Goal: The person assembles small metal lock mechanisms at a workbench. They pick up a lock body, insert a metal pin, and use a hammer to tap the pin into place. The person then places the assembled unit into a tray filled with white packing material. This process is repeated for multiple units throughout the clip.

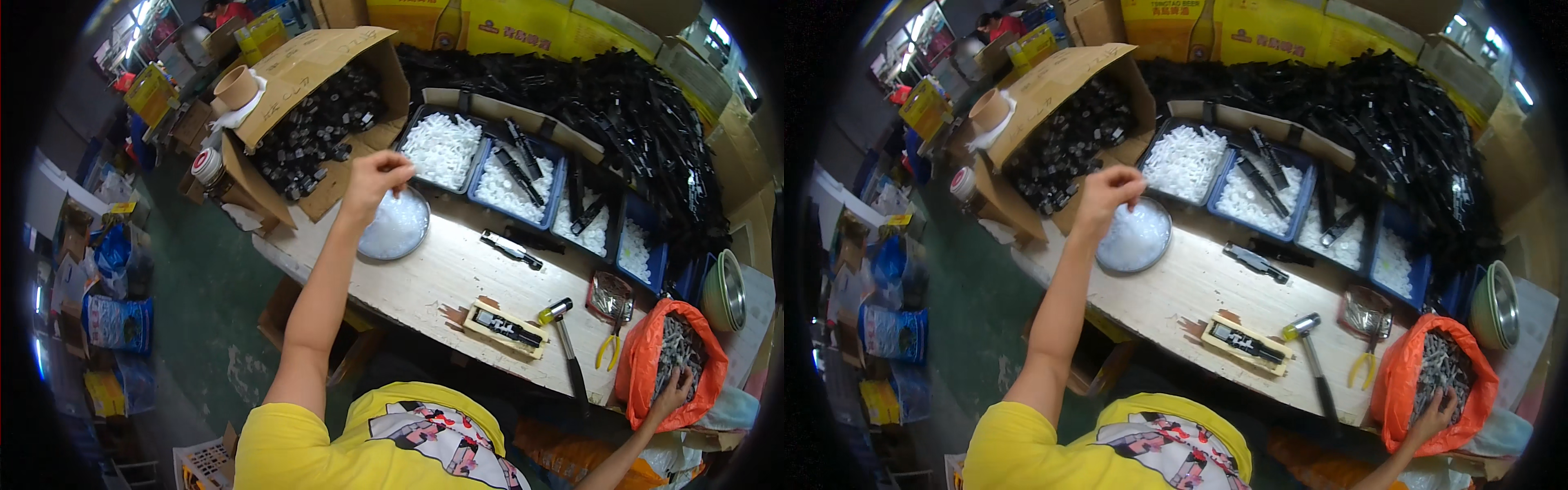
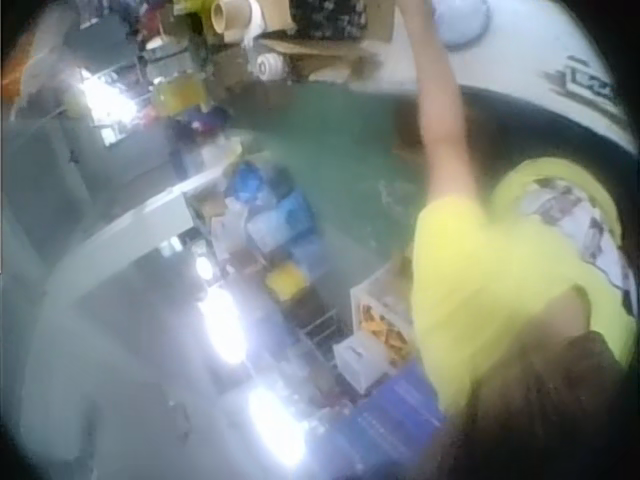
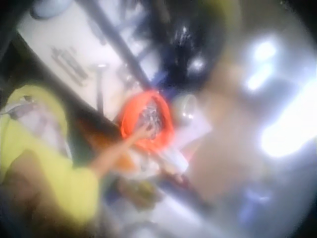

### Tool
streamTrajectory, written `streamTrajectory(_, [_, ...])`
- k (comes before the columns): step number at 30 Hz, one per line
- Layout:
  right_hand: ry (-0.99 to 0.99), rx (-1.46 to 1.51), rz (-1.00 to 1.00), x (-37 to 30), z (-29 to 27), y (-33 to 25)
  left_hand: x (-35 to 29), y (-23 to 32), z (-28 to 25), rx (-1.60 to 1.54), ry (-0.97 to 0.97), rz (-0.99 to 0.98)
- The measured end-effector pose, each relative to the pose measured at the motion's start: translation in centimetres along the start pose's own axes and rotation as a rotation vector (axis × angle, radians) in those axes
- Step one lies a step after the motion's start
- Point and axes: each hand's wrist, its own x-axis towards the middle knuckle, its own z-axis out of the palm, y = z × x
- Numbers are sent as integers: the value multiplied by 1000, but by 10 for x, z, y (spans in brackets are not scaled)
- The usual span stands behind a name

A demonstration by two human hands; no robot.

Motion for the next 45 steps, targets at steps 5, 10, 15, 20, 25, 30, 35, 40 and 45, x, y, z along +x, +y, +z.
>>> streamTrajectory(5, [11,183,-62,0,3,-33,-62,-26,-62,730,135,56])
streamTrajectory(10, [-108,29,-261,-9,12,-131,-68,-41,-70,997,201,163])
streamTrajectory(15, [-233,-13,-474,-17,29,-150,-57,-44,-64,1207,89,161])
streamTrajectory(20, [-271,91,-423,-28,34,-156,-52,-47,-72,1051,77,128])
streamTrajectory(25, [-313,123,-409,-41,44,-179,-52,-51,-74,1014,126,165])
streamTrajectory(30, [-462,177,-379,-53,52,-201,-53,-49,-71,1013,143,122])
streamTrajectory(35, [-518,350,-257,-75,66,-211,-56,-25,-53,702,211,68])
streamTrajectory(40, [-686,606,-275,-96,93,-266,-92,-6,15,28,72,-174])
streamTrajectory(45, [-841,915,-140,-115,106,-278,-114,-7,94,-311,-225,-305])
